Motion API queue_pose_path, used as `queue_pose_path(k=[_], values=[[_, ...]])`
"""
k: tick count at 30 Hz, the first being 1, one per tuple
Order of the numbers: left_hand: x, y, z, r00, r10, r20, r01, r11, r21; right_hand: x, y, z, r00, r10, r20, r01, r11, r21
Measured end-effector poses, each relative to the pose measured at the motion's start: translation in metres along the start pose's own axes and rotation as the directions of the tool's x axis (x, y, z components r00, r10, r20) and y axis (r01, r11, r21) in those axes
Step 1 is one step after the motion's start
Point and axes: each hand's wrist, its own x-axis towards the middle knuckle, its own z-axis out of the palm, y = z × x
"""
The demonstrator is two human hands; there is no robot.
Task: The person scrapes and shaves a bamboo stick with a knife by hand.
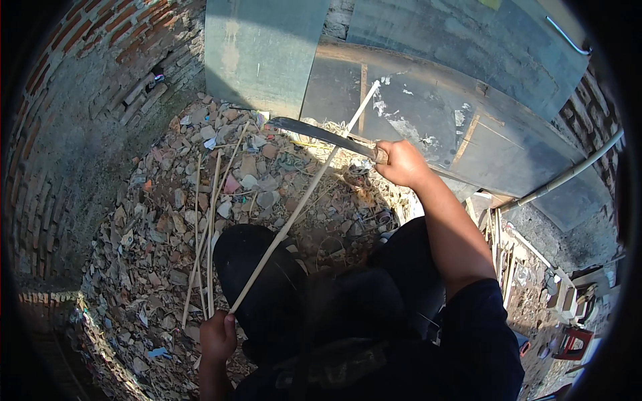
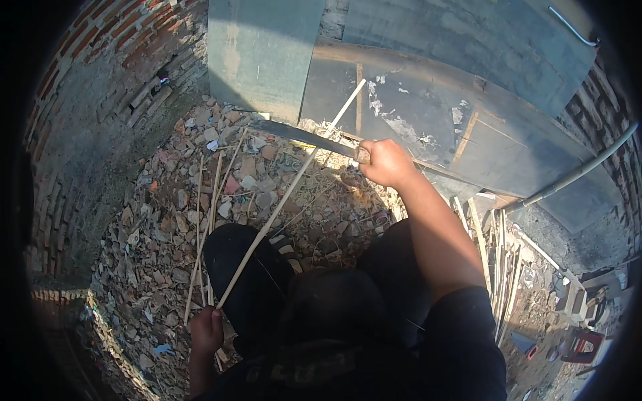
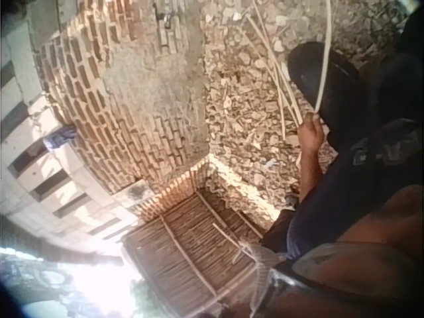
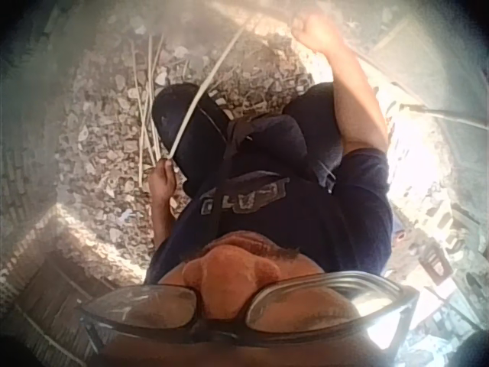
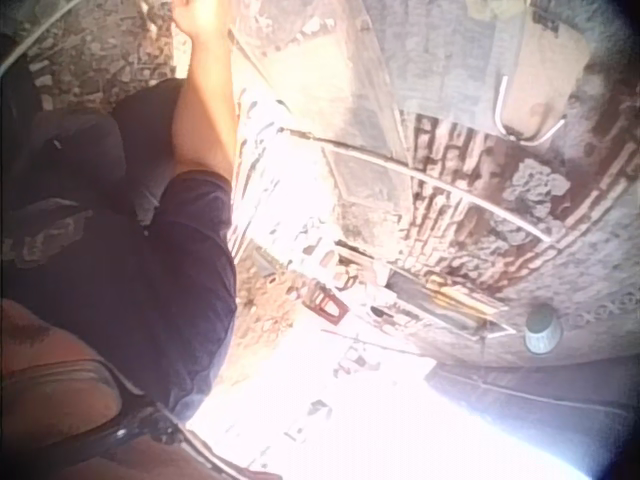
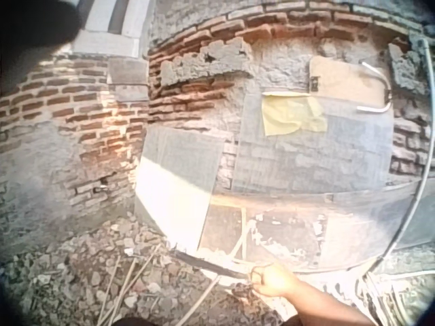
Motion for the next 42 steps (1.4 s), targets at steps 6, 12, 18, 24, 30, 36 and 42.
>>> queue_pose_path(k=[6,12,18,24,30,36,42], values=[[-0.001,-0.007,0.010,0.999,0.026,-0.038,-0.026,1.000,0.001,0.002,-0.010,-0.021,0.990,-0.127,0.058,0.132,0.986,-0.099],[0.000,-0.007,0.008,0.996,0.065,-0.064,-0.064,0.998,0.021,0.014,0.016,-0.041,1.000,-0.005,-0.009,0.004,0.996,-0.094],[0.000,-0.014,0.007,0.995,0.089,-0.045,-0.089,0.996,0.009,0.016,0.025,-0.046,0.995,-0.074,0.060,0.081,0.989,-0.124],[0.001,-0.017,0.006,0.996,0.083,-0.041,-0.081,0.996,0.048,0.024,0.042,-0.052,0.994,-0.017,-0.104,0.013,0.999,-0.044],[0.001,-0.014,0.006,0.994,0.095,-0.052,-0.094,0.995,0.022,0.031,0.055,-0.061,1.000,-0.014,-0.014,0.013,0.996,-0.087],[0.005,-0.014,0.003,0.993,0.109,-0.047,-0.106,0.991,0.079,0.032,0.078,-0.069,0.982,0.152,-0.109,-0.158,0.986,-0.052],[0.002,-0.019,0.004,0.996,0.084,-0.040,-0.082,0.995,0.056,0.030,0.085,-0.067,0.981,0.167,-0.096,-0.172,0.984,-0.042]])
